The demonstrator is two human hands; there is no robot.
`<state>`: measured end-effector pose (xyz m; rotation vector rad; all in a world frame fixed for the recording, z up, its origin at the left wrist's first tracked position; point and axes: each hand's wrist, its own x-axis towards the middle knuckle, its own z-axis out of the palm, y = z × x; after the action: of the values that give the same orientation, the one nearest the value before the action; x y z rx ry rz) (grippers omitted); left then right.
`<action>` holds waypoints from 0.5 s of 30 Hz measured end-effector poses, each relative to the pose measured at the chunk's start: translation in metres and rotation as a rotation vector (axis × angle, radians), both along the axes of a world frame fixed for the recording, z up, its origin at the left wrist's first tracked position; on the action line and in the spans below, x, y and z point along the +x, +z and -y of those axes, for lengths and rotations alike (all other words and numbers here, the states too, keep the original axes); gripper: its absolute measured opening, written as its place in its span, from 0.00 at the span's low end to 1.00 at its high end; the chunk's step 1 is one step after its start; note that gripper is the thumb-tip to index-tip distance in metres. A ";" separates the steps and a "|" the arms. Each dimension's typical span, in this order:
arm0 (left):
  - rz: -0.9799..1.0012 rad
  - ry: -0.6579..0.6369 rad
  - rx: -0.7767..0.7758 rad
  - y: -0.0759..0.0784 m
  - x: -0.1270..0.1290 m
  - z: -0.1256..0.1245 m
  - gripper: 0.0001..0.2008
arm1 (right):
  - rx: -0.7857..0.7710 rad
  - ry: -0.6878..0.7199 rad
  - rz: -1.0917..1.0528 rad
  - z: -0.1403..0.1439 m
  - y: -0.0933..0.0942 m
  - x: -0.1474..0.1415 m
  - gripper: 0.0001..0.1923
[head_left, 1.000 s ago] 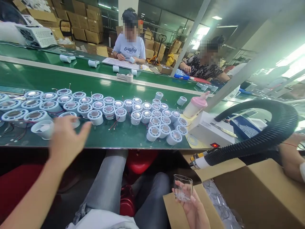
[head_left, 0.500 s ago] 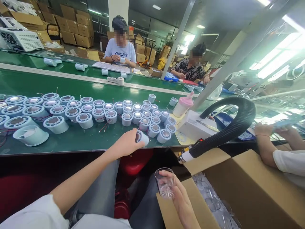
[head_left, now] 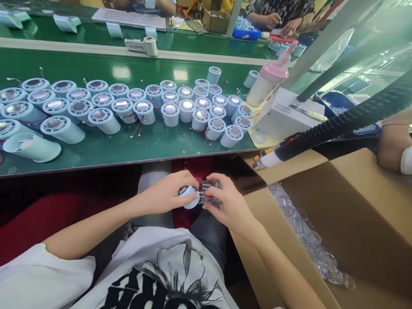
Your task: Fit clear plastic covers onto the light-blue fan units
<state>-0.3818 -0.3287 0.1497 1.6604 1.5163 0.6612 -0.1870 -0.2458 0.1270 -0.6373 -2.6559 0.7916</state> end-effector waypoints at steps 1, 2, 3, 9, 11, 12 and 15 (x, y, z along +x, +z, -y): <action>0.001 0.028 0.031 0.000 0.001 0.001 0.11 | -0.114 -0.009 -0.038 0.001 0.001 0.002 0.05; 0.028 0.047 0.050 -0.002 0.002 0.001 0.14 | -0.214 -0.026 -0.075 0.003 0.003 0.004 0.04; 0.063 0.061 0.067 -0.005 0.003 0.002 0.18 | -0.300 -0.053 -0.107 0.004 0.005 0.005 0.04; 0.055 0.038 0.157 -0.030 0.004 0.000 0.32 | -0.685 -0.289 -0.277 0.007 0.008 0.007 0.12; 0.068 0.005 0.166 -0.033 0.004 -0.001 0.33 | -0.770 -0.346 -0.334 0.006 0.007 0.006 0.13; 0.100 -0.014 0.160 -0.034 0.004 -0.001 0.33 | -0.808 -0.370 -0.356 0.004 0.006 0.006 0.13; 0.300 -0.056 0.059 -0.032 0.006 0.001 0.33 | -0.953 -0.430 -0.426 0.002 0.005 0.007 0.14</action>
<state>-0.3763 -0.3294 0.1175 1.5598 1.2430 0.8883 -0.1798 -0.2474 0.1318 -1.0442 -1.5671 1.7918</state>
